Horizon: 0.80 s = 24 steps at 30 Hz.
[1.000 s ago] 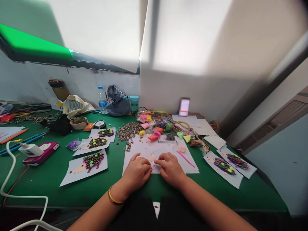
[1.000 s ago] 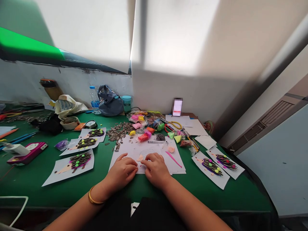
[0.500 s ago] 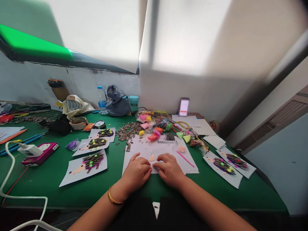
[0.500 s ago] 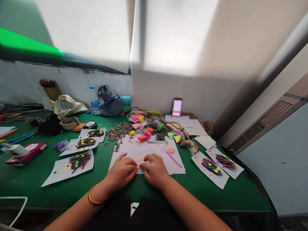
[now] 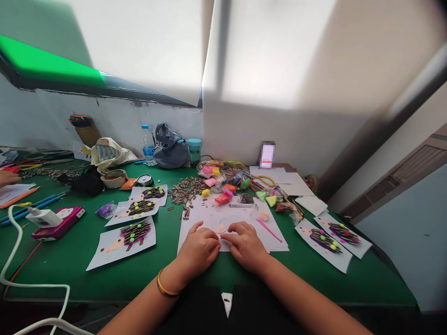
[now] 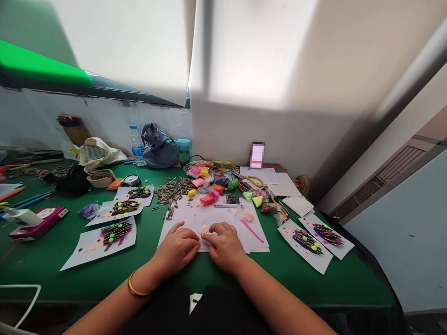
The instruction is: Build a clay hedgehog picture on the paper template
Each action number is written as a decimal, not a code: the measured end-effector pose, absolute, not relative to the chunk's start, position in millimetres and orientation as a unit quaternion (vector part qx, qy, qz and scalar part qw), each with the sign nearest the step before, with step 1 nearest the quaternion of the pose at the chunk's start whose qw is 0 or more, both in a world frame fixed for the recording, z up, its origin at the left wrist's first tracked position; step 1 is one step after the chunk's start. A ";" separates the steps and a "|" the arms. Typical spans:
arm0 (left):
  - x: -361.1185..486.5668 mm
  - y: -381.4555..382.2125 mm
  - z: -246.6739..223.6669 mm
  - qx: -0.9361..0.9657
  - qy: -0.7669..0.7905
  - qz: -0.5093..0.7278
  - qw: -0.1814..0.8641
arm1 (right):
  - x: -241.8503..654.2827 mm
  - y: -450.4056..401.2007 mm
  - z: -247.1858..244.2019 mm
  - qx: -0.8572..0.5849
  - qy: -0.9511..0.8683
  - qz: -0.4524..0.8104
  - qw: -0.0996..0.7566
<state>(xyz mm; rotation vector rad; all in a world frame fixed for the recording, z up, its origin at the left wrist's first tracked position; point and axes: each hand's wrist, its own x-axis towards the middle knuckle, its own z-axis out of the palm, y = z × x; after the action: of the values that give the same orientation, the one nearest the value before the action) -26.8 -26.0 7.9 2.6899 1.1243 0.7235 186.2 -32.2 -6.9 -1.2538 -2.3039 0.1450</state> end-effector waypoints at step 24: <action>-26.9 -26.0 8.4 0.895 0.371 0.240 0.063 | 179.2 -29.5 -1.8 -0.468 -0.835 0.058 0.284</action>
<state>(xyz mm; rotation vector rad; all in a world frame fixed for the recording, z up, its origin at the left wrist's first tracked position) -26.9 -26.0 8.4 2.7036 1.1200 0.7261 179.2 -29.5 -1.8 -1.2516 -2.2339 0.1546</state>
